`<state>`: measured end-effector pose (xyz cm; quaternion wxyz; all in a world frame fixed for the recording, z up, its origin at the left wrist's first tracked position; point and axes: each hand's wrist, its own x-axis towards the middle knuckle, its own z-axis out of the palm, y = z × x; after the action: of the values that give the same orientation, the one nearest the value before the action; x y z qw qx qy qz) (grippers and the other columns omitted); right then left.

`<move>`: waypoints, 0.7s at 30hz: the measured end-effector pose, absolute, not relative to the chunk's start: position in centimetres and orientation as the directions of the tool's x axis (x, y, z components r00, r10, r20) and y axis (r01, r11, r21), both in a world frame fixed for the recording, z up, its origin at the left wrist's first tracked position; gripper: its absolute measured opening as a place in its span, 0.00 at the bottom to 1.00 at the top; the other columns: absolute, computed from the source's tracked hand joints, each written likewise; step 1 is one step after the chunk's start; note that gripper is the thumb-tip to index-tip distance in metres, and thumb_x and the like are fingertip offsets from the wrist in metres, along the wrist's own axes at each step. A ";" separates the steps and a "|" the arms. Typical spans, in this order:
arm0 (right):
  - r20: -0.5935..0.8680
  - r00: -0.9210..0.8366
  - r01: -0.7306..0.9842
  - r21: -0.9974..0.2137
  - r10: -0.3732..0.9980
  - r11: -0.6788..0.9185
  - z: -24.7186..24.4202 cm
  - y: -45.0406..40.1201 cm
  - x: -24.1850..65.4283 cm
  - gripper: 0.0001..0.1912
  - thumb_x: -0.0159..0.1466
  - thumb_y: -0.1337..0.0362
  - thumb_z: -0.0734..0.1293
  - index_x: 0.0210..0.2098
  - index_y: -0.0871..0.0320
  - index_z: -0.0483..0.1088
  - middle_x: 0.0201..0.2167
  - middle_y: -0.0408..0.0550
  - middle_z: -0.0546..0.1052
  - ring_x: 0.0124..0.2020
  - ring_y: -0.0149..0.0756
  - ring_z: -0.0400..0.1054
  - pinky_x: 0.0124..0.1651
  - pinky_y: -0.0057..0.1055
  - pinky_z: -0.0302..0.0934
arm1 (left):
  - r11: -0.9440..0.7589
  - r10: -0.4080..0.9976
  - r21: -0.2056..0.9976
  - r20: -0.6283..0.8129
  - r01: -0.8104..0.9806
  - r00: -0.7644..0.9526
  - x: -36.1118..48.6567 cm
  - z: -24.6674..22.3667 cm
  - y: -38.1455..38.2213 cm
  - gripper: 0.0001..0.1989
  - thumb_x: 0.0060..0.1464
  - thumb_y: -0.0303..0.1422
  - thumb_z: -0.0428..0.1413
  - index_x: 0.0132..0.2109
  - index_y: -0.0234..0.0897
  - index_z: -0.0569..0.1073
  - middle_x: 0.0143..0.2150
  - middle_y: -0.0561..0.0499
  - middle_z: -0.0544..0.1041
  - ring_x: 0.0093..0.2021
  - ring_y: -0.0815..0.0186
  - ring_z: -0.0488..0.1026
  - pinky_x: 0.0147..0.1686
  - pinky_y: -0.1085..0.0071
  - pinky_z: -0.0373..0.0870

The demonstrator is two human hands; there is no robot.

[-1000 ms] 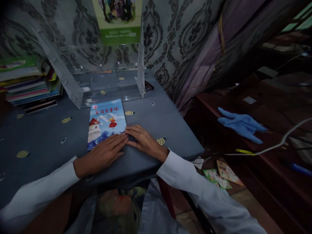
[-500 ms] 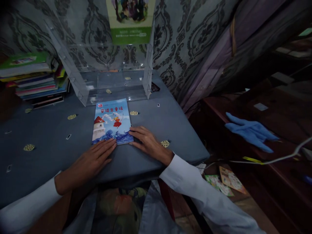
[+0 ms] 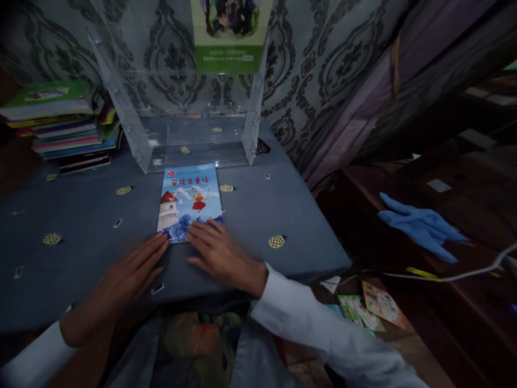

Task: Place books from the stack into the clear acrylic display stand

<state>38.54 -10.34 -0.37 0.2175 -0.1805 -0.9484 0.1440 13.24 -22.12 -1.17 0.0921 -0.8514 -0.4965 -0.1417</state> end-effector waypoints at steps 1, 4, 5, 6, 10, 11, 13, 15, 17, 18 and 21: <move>0.338 -0.863 0.253 -0.356 0.377 0.900 -0.5 -11.0 37.5 0.24 0.71 0.56 0.64 0.64 0.55 0.65 0.62 0.56 0.72 0.66 0.47 0.62 0.68 0.54 0.58 | -0.484 0.822 -0.014 0.335 0.875 0.461 13.3 -1.3 -22.2 0.30 0.71 0.33 0.43 0.75 0.33 0.45 0.66 0.38 0.69 0.64 0.55 0.69 0.61 0.57 0.71; 0.284 -0.898 0.231 -0.346 0.336 0.910 -1.4 -12.7 34.4 0.36 0.69 0.50 0.64 0.68 0.65 0.57 0.67 0.64 0.64 0.71 0.49 0.52 0.71 0.53 0.53 | -0.478 0.832 0.008 0.327 0.879 0.449 13.3 -1.6 -22.2 0.28 0.71 0.33 0.43 0.74 0.33 0.50 0.65 0.37 0.70 0.63 0.54 0.70 0.60 0.57 0.72; 0.270 -0.901 0.242 -0.336 0.339 0.910 -1.7 -13.0 33.7 0.38 0.69 0.49 0.64 0.69 0.69 0.55 0.68 0.67 0.62 0.72 0.51 0.50 0.72 0.53 0.51 | -0.477 0.834 0.012 0.320 0.879 0.449 13.3 -1.6 -22.1 0.28 0.71 0.33 0.42 0.73 0.32 0.51 0.64 0.38 0.71 0.63 0.54 0.70 0.60 0.57 0.72; 0.261 -0.902 0.253 -0.327 0.345 0.911 -2.0 -13.1 33.2 0.40 0.69 0.49 0.64 0.68 0.72 0.54 0.68 0.70 0.60 0.73 0.52 0.48 0.72 0.53 0.50 | -0.478 0.835 0.012 0.315 0.878 0.451 13.3 -1.6 -22.1 0.27 0.71 0.32 0.42 0.73 0.32 0.52 0.64 0.38 0.71 0.63 0.54 0.70 0.60 0.57 0.72; 0.252 -0.894 0.289 -0.304 0.370 0.907 -2.5 -13.1 33.2 0.41 0.68 0.49 0.65 0.68 0.75 0.54 0.69 0.72 0.57 0.73 0.54 0.46 0.72 0.52 0.50 | -0.485 0.826 -0.014 0.323 0.875 0.463 13.3 -1.3 -21.9 0.27 0.70 0.31 0.42 0.73 0.33 0.52 0.64 0.39 0.72 0.63 0.56 0.71 0.59 0.58 0.73; 0.250 -0.892 0.297 -0.299 0.375 0.907 -2.5 -13.0 33.5 0.41 0.68 0.49 0.65 0.68 0.75 0.54 0.69 0.72 0.57 0.73 0.54 0.45 0.72 0.52 0.50 | -0.486 0.821 -0.026 0.329 0.874 0.466 13.3 -1.2 -21.9 0.27 0.70 0.31 0.42 0.73 0.33 0.53 0.64 0.40 0.72 0.62 0.56 0.71 0.59 0.59 0.73; 0.246 -0.885 0.321 -0.290 0.395 0.901 -2.8 -12.9 34.4 0.41 0.68 0.50 0.66 0.68 0.75 0.53 0.70 0.71 0.56 0.74 0.54 0.43 0.72 0.53 0.50 | -0.487 0.812 -0.047 0.345 0.872 0.472 13.4 -1.1 -21.8 0.26 0.71 0.31 0.42 0.72 0.33 0.54 0.63 0.39 0.72 0.62 0.56 0.72 0.59 0.59 0.73; 0.259 -0.865 0.353 -0.296 0.430 0.888 -3.2 -12.8 35.4 0.41 0.68 0.51 0.66 0.70 0.72 0.51 0.71 0.70 0.55 0.74 0.54 0.42 0.72 0.55 0.51 | -0.487 0.809 -0.052 0.351 0.872 0.472 13.5 -1.1 -21.8 0.26 0.71 0.31 0.43 0.72 0.32 0.55 0.63 0.39 0.72 0.62 0.56 0.72 0.59 0.59 0.72; 0.281 -0.839 0.380 -0.308 0.466 0.872 -3.8 -12.7 36.4 0.42 0.68 0.53 0.67 0.71 0.68 0.48 0.71 0.69 0.54 0.74 0.53 0.42 0.71 0.56 0.52 | -0.489 0.810 -0.052 0.344 0.871 0.475 13.5 -1.1 -21.8 0.26 0.71 0.32 0.43 0.72 0.32 0.55 0.64 0.39 0.72 0.62 0.56 0.72 0.59 0.58 0.72; 0.292 -0.828 0.391 -0.311 0.479 0.866 -4.0 -12.6 36.9 0.42 0.68 0.54 0.67 0.72 0.67 0.47 0.71 0.68 0.54 0.74 0.53 0.42 0.70 0.57 0.52 | -0.489 0.812 -0.057 0.333 0.870 0.478 13.4 -1.1 -21.8 0.26 0.71 0.33 0.43 0.72 0.32 0.55 0.64 0.39 0.72 0.62 0.56 0.71 0.59 0.58 0.73; 0.307 -0.817 0.404 -0.299 0.488 0.864 -4.2 -12.3 38.1 0.43 0.68 0.57 0.68 0.73 0.66 0.44 0.71 0.68 0.55 0.73 0.53 0.43 0.69 0.57 0.55 | -0.488 0.817 -0.086 0.305 0.869 0.489 13.4 -1.4 -21.9 0.26 0.71 0.34 0.42 0.71 0.31 0.56 0.64 0.38 0.71 0.62 0.56 0.71 0.58 0.57 0.73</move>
<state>38.13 -12.28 -4.19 0.1899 -0.2356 -0.9466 0.1109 13.41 -21.88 -1.41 0.1148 -0.8552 -0.4928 -0.1123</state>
